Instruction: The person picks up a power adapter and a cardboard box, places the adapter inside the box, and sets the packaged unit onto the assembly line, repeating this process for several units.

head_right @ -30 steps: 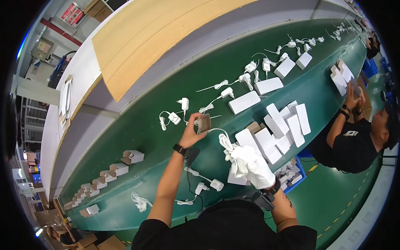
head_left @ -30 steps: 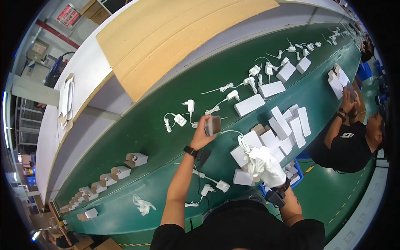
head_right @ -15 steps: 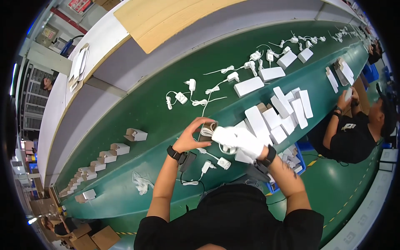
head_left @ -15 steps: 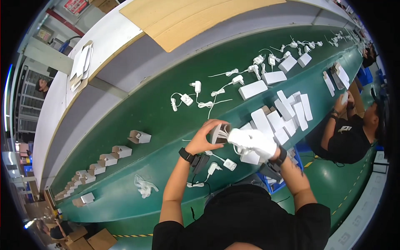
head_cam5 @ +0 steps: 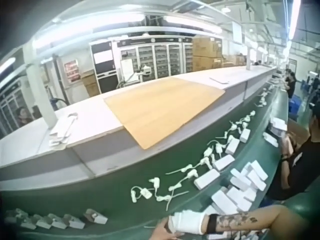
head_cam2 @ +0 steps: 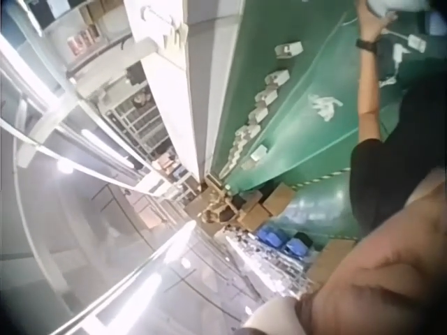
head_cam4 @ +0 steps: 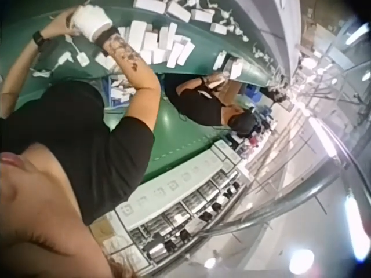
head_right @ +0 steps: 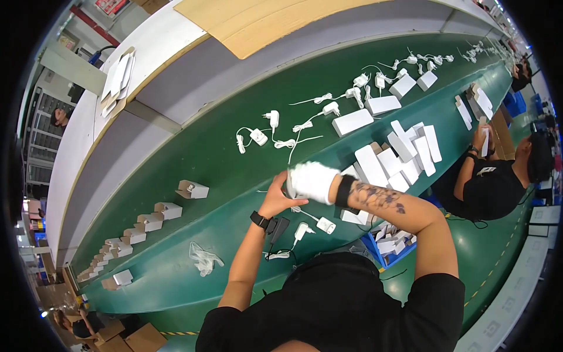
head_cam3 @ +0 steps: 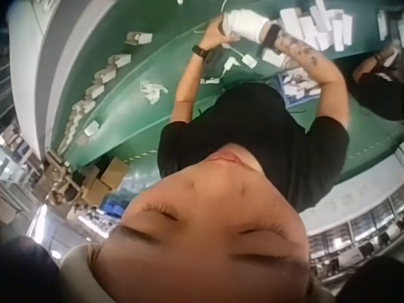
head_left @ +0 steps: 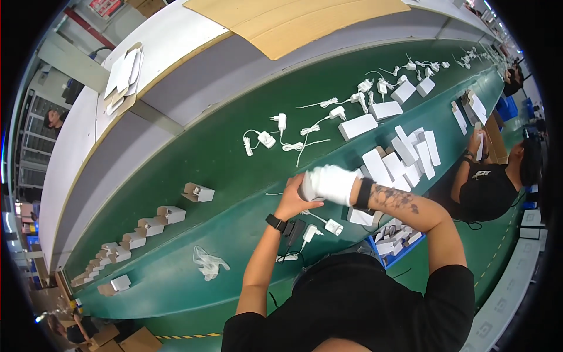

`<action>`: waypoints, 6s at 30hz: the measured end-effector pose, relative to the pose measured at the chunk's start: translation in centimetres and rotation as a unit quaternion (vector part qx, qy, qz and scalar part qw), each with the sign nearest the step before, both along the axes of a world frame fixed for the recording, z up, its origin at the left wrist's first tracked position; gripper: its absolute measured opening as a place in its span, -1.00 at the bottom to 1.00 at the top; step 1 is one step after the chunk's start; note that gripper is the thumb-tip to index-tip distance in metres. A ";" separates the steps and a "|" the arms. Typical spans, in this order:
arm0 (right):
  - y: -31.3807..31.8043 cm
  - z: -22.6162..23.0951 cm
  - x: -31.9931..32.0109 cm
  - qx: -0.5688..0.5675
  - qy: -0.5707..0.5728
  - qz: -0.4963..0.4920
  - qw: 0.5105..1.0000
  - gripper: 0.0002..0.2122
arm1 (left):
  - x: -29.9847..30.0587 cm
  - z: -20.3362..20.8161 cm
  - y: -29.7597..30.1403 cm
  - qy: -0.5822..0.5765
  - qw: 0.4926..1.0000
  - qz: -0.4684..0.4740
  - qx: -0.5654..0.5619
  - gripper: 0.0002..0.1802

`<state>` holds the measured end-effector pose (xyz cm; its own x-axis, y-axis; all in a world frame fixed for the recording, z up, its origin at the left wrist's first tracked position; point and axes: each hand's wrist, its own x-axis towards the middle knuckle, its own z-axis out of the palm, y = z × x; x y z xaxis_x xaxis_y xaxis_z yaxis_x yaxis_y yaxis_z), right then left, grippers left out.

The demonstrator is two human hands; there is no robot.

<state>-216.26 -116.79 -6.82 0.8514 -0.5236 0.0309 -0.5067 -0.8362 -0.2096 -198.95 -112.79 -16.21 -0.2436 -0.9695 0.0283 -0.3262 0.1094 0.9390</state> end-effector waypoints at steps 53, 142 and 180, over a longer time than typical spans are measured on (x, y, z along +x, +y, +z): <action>-1.1 -9.9 -10.8 0.365 -0.535 -0.223 0.728 -0.68 | -16.5 0.9 -7.9 0.351 0.882 0.045 0.311 -0.17; -23.0 -19.1 18.6 0.088 -0.169 -0.336 0.922 -0.63 | 5.4 -4.7 0.3 -0.015 0.812 0.561 -0.159 -0.09; -8.5 -3.3 -30.2 0.511 -0.708 -0.245 0.421 -0.49 | -31.7 0.4 -22.4 -0.367 0.885 0.122 -0.261 -0.29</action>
<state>-246.41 -125.27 -10.16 0.1398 -0.9817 -0.1294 0.6721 0.1901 -0.7156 -230.64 -135.19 -15.79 -0.1667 -0.8976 0.4081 -0.9008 0.3070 0.3072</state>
